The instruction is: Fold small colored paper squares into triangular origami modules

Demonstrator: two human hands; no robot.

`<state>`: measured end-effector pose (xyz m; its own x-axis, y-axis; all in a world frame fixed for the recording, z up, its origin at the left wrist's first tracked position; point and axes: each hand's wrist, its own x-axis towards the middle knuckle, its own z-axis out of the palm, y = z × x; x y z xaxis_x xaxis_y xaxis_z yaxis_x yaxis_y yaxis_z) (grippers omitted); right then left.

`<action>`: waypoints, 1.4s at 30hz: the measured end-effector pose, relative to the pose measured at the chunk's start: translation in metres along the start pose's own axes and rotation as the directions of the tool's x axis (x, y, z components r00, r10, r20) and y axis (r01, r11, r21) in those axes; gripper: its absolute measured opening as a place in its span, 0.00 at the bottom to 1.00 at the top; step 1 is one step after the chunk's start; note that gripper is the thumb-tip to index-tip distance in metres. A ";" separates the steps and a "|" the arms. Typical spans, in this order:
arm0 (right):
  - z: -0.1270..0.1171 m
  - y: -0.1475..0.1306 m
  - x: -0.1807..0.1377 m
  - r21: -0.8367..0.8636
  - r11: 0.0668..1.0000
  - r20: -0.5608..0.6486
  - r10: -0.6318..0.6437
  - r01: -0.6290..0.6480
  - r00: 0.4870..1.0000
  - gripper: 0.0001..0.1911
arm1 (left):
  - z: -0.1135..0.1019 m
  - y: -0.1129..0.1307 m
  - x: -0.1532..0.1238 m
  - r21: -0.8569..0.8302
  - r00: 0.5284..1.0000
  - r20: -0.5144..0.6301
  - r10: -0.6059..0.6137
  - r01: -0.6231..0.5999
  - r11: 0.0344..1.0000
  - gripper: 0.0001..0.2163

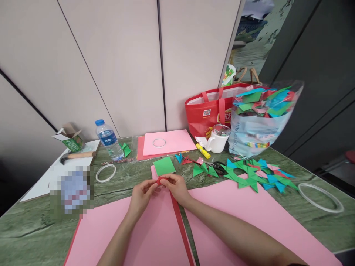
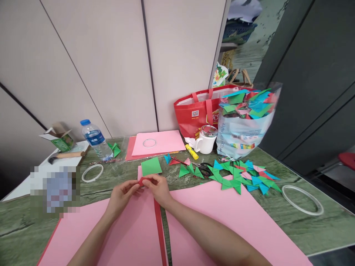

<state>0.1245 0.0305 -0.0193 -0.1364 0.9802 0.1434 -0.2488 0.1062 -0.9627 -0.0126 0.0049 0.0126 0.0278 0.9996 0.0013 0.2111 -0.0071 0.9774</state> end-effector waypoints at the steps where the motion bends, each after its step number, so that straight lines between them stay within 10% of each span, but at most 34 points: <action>1: 0.000 -0.001 0.000 0.002 1.000 -0.002 0.006 -0.006 1.000 0.07 | 0.000 0.002 -0.001 -0.036 0.999 0.018 -0.035 0.036 0.999 0.11; 29: -0.004 0.001 0.003 0.194 0.976 0.019 0.093 -0.095 0.995 0.11 | -0.001 0.002 -0.002 -0.264 0.985 0.112 -0.131 0.156 0.952 0.12; 42: 0.000 0.000 -0.003 -0.229 0.964 0.129 -0.110 0.138 0.985 0.07 | 0.007 -0.003 -0.005 -0.101 0.982 0.123 -0.140 0.153 0.983 0.10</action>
<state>0.1253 0.0275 -0.0201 -0.2309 0.9327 0.2771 -0.0391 0.2757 -0.9604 -0.0063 -0.0003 0.0076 0.1182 0.9797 -0.1619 0.1128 0.1487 0.9824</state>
